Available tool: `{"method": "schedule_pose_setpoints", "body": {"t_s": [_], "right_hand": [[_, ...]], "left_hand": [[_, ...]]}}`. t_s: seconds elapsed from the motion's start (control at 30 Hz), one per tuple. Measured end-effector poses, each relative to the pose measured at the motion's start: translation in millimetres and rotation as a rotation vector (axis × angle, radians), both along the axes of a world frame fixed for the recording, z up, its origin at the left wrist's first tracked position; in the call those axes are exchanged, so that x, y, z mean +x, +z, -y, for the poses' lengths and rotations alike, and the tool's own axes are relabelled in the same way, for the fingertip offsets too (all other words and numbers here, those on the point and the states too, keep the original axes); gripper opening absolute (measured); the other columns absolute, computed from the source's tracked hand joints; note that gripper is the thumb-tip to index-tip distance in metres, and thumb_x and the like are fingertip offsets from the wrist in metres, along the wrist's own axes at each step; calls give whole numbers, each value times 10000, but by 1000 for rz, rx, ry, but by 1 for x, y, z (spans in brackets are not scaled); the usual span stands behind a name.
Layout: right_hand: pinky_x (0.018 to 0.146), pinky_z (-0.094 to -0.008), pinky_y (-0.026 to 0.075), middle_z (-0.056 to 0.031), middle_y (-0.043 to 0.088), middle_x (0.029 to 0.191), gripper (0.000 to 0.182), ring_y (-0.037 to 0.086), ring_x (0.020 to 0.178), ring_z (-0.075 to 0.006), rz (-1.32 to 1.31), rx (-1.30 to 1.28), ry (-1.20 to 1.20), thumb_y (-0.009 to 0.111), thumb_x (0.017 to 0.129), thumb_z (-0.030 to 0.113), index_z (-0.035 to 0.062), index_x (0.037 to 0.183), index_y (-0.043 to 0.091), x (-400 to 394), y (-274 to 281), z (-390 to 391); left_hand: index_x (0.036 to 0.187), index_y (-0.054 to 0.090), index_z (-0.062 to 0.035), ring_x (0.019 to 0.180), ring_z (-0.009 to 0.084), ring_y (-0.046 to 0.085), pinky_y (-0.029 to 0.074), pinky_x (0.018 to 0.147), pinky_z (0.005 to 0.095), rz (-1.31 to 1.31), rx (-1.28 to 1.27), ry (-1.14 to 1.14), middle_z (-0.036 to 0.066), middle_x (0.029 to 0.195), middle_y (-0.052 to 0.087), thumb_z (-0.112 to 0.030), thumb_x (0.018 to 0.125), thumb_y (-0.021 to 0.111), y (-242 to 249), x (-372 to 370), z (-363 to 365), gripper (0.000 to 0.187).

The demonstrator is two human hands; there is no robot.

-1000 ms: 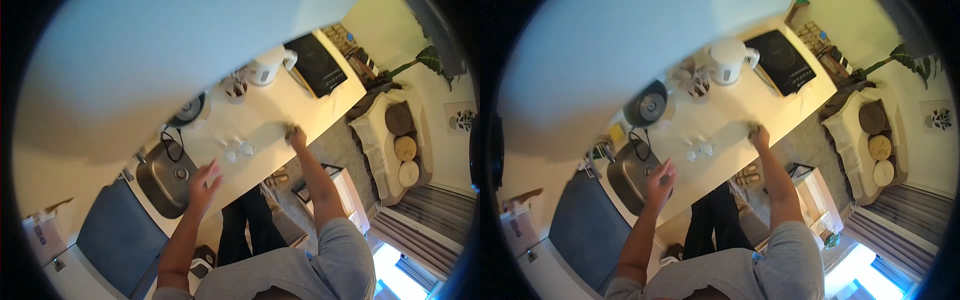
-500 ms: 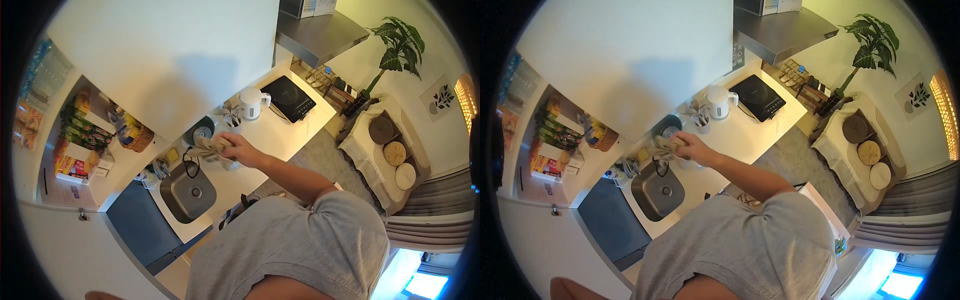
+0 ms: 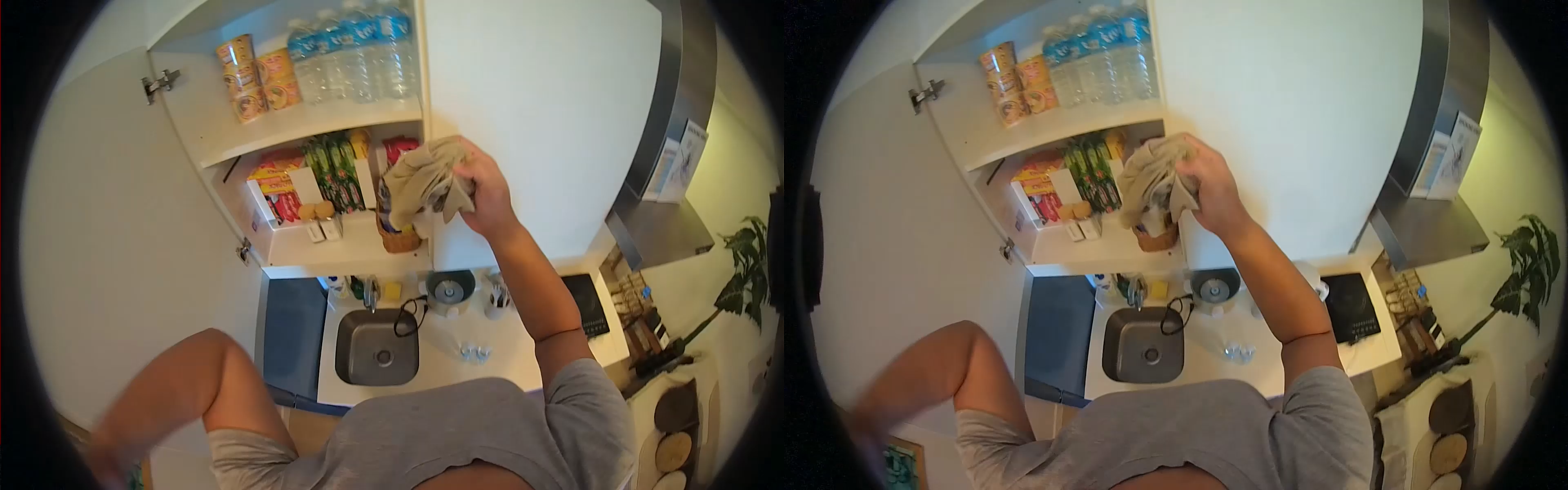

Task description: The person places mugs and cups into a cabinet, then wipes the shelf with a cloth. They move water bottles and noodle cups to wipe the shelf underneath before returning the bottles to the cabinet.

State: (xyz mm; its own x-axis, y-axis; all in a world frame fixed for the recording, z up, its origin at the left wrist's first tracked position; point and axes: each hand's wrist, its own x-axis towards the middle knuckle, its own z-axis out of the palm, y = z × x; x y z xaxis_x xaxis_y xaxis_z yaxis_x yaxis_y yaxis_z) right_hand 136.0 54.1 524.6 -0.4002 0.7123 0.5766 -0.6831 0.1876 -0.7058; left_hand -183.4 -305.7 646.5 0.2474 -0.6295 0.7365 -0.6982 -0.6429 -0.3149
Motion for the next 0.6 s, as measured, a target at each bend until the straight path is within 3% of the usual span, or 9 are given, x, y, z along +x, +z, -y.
{"method": "schedule_pose_setpoints", "body": {"t_s": [0.07, 0.1, 0.17, 0.2, 0.23, 0.27, 0.33, 0.43, 0.6], "right_hand": [[721, -277, 471, -69, 617, 959, 217, 577, 822, -135, -39, 27, -23, 513, 840, 99, -5, 1016, 585, -13, 40, -9], [711, -307, 496, -88, 628, 917, 228, 611, 802, -165, 133, 96, -253, 520, 862, 152, -16, 996, 595, -21, 64, -17], [690, -339, 519, -104, 645, 850, 306, 643, 751, -191, 482, 441, -745, 550, 889, 259, -36, 936, 618, -38, 113, -35], [678, -342, 518, -100, 651, 826, 361, 641, 719, -187, 661, 726, -996, 572, 894, 312, -45, 895, 629, -47, 137, -49], [680, -350, 495, -93, 615, 762, 313, 611, 699, -215, 641, 833, -1201, 600, 874, 300, -12, 858, 628, -64, 155, -68], [682, -358, 472, -86, 579, 698, 269, 580, 678, -243, 613, 939, -1407, 627, 854, 288, 21, 820, 626, -83, 175, -90], [736, -399, 555, -236, 670, 836, 313, 689, 785, -330, 955, 1085, -1645, 645, 813, 246, -62, 850, 689, -108, 218, -184], [789, -413, 538, -235, 673, 921, 289, 669, 883, -363, 1346, 1106, -1678, 684, 761, 226, -27, 899, 701, -117, 243, -214], [862, -425, 504, -230, 654, 1046, 350, 643, 977, -357, 1669, 969, -1505, 709, 715, 275, 20, 955, 706, -109, 250, -226]], "left_hand": [[999, 649, -1, 888, 217, 652, 539, 802, 369, 186, -366, 29, 152, 992, 659, -113, 849, 555, 26, -14, -106, 209], [1068, 608, 19, 946, 231, 634, 512, 854, 362, 313, -542, 145, 158, 1064, 631, -117, 850, 545, 38, -29, -166, 265], [1248, 529, 32, 1079, 261, 595, 466, 935, 343, 467, -407, 814, 161, 1208, 592, -80, 883, 465, 59, -11, -301, 387], [1316, 503, -11, 1124, 307, 581, 457, 953, 376, 475, -630, 1052, 190, 1235, 589, -200, 882, 526, 66, 19, -338, 473], [1332, 502, -30, 1140, 289, 566, 461, 955, 408, 443, -853, 1025, 176, 1293, 552, -231, 870, 578, 71, 30, -388, 509], [1394, 341, 75, 1196, 307, 502, 423, 971, 362, 471, -959, 1370, 224, 1318, 510, -243, 861, 632, 75, 38, -431, 686], [1380, 438, -20, 1157, 297, 555, 446, 959, 385, 481, -673, 1604, 207, 1320, 526, -288, 831, 652, 74, 48, -512, 648], [1405, 386, -28, 1177, 380, 529, 405, 1011, 394, 519, -819, 1514, 253, 1262, 549, -367, 798, 642, 68, 69, -571, 741], [1446, 275, 13, 1154, 307, 538, 443, 955, 380, 428, -873, 1685, 226, 1308, 522, -291, 805, 692, 57, 87, -587, 823]]}}
